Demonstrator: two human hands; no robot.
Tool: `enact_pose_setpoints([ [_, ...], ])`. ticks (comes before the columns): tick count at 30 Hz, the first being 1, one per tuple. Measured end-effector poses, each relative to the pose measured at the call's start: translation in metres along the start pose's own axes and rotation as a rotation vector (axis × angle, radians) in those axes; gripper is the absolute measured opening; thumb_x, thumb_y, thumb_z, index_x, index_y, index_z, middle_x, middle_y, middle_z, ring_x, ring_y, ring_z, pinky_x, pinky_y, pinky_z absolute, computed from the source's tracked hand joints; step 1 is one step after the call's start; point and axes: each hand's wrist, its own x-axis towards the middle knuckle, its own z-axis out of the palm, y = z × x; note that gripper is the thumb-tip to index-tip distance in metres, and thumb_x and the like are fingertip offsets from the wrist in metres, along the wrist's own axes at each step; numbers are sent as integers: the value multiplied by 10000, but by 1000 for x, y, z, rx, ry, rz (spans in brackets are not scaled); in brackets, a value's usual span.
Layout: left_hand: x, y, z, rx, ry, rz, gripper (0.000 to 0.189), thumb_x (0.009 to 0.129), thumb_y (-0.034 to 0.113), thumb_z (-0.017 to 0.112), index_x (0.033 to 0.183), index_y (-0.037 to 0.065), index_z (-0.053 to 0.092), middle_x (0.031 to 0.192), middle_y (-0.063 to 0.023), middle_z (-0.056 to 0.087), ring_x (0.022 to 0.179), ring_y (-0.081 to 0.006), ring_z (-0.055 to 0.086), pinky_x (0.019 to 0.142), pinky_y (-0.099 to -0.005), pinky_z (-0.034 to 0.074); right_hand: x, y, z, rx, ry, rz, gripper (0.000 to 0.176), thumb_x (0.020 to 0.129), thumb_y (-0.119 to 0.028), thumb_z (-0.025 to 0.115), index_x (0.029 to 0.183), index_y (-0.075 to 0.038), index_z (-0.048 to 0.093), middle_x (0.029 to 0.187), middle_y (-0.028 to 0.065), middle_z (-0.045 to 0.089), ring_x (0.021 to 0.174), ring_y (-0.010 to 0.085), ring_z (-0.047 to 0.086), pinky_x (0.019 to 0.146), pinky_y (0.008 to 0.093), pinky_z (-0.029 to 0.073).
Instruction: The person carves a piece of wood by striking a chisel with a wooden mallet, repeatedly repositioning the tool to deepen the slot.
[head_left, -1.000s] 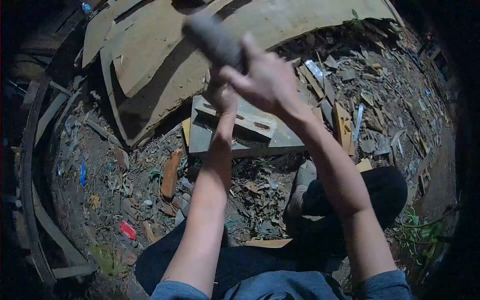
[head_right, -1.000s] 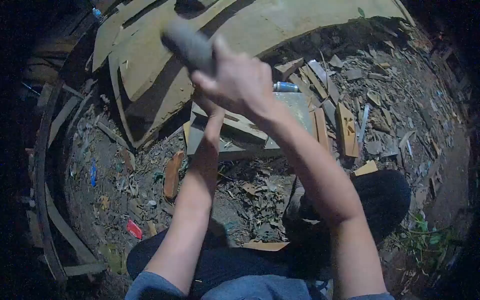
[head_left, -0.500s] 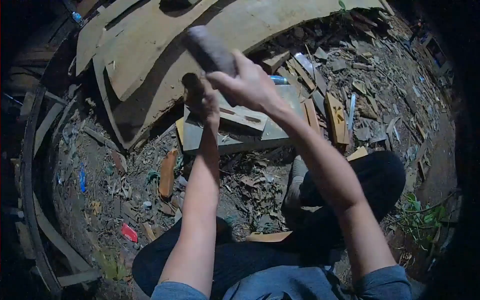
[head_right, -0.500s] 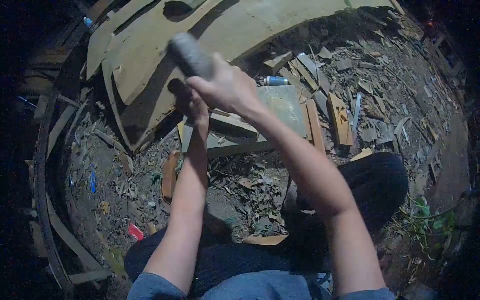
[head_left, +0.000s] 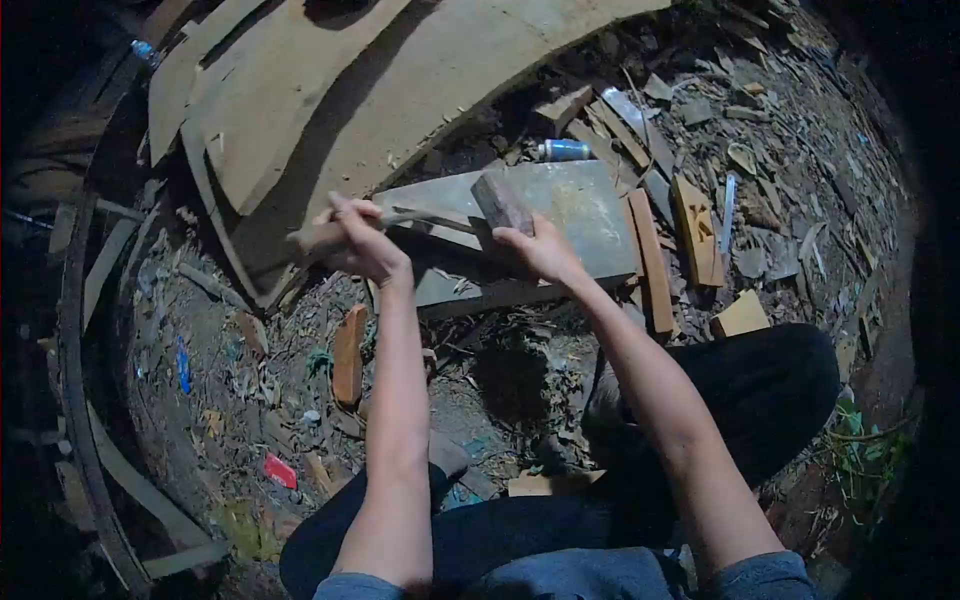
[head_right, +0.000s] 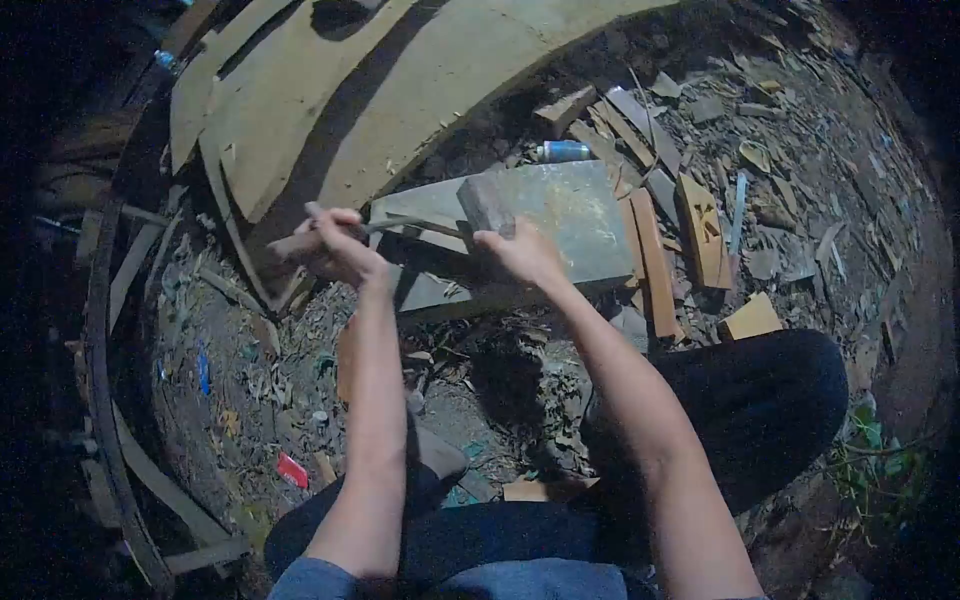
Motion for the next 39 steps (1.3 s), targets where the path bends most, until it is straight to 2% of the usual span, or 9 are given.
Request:
enact_pose_setpoints([
  [3,12,25,18,-296,111,55,338,937,283,633,726,96,447,562,2,496,495,-87,469,484,-243,397,-9,-18,-14,27,-52,28,804,755,-598,637,1223,51,556,1132,273,631,1051,385,623,912,410,473],
  [11,-1,7,24,-322,-47,-100,305,927,200,643,736,85,436,558,16,459,463,-58,428,447,-214,365,4,-4,-8,62,-90,61,744,771,-574,626,1189,40,585,1096,263,647,1033,369,633,904,411,471],
  [18,-2,5,37,-204,-124,-21,333,906,222,669,685,72,469,580,-7,513,482,-55,471,454,-211,382,3,-7,-8,65,-75,66,745,767,-571,632,1191,39,581,1096,258,647,1019,357,641,900,420,473],
  [25,10,-18,53,130,-73,118,370,859,291,715,684,4,558,630,-59,618,559,-175,595,577,-330,464,5,-2,-5,67,-97,91,767,764,-579,633,1215,39,569,1127,264,635,1053,362,627,919,415,464],
  [27,10,-13,58,179,-51,132,374,857,284,715,679,-9,565,629,-68,626,570,-198,606,595,-352,467,8,1,-2,92,-38,36,624,810,-468,669,1141,54,582,950,149,667,849,209,629,762,321,493],
  [31,10,-11,67,282,14,267,373,842,257,723,640,-6,552,607,-67,604,553,-183,588,572,-354,456,1,-12,-8,73,-84,79,762,767,-565,644,1214,47,567,1145,266,629,1074,362,620,934,411,458],
  [33,14,-12,72,305,40,264,367,839,240,724,635,-5,543,596,-45,584,544,-162,564,563,-350,444,-5,-24,-11,33,31,-36,784,768,-556,644,1245,57,536,1128,263,635,1087,352,615,942,401,453],
  [37,3,-13,60,152,-181,232,288,838,249,710,748,-14,632,664,-127,663,604,-212,649,556,-356,462,-33,-152,-57,69,150,-417,682,766,-529,647,1123,38,521,853,266,669,827,404,675,790,435,525],
  [39,2,-33,66,325,-23,507,275,831,248,713,840,-20,651,732,-132,686,633,-208,655,585,-346,480,-49,-207,-71,-24,324,-658,608,771,-518,633,1086,-11,514,770,270,655,708,444,658,701,484,536],
])
